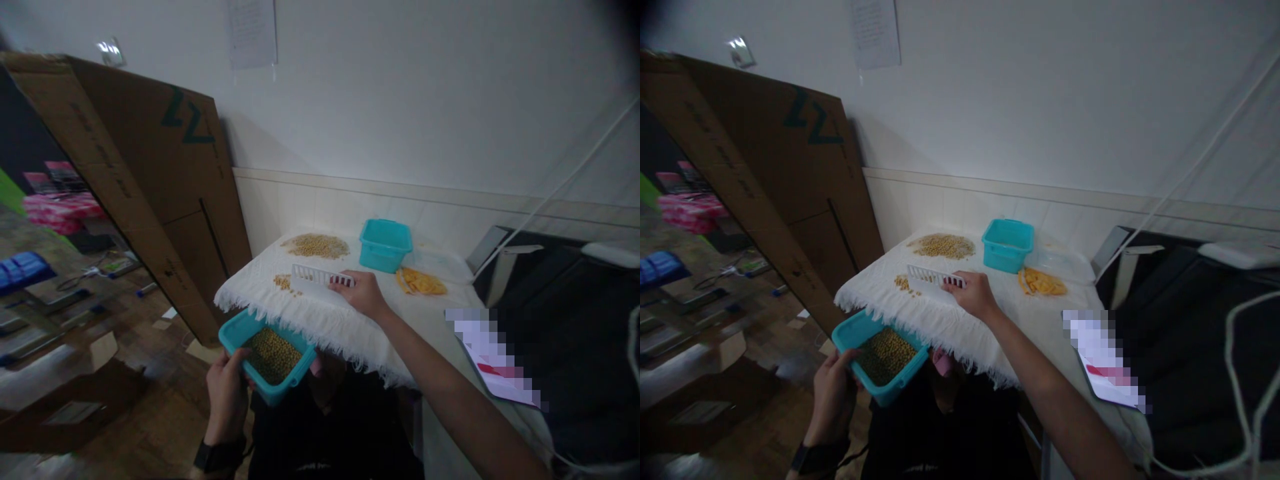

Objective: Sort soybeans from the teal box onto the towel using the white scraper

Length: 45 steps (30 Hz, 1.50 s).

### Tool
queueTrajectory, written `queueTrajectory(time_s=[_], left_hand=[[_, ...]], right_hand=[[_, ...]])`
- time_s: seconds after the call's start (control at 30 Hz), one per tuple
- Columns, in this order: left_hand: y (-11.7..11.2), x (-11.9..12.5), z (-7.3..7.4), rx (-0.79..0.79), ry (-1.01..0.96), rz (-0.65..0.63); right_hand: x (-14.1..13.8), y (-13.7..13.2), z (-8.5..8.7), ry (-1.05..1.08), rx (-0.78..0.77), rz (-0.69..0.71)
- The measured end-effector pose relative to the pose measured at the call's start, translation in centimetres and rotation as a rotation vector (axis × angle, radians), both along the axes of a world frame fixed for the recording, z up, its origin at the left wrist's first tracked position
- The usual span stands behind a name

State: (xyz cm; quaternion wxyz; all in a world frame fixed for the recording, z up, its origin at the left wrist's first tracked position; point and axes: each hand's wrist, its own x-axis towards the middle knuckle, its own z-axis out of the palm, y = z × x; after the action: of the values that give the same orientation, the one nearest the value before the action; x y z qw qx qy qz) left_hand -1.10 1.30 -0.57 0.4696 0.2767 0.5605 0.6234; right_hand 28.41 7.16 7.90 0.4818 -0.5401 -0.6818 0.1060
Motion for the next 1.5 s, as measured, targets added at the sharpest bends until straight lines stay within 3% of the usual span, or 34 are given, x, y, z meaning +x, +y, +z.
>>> queueTrajectory(time_s=[0.47,0.77,1.07,1.5], left_hand=[[-0.3,0.1,0.4,-0.048,-0.041,-0.020],[-0.4,0.2,0.2,-0.067,-0.066,-0.060],[0.3,-0.2,0.0,-0.072,-0.036,-0.078],[-0.1,0.1,-0.4,-0.080,-0.011,-0.123]], right_hand=[[-1.0,-1.4,0.6,0.002,0.035,0.007],[-1.6,-1.5,-0.1,0.015,0.022,0.014],[-1.9,-2.2,0.5,-0.015,0.104,-0.041],[-1.9,-2.3,0.6,-0.010,0.033,-0.009]])
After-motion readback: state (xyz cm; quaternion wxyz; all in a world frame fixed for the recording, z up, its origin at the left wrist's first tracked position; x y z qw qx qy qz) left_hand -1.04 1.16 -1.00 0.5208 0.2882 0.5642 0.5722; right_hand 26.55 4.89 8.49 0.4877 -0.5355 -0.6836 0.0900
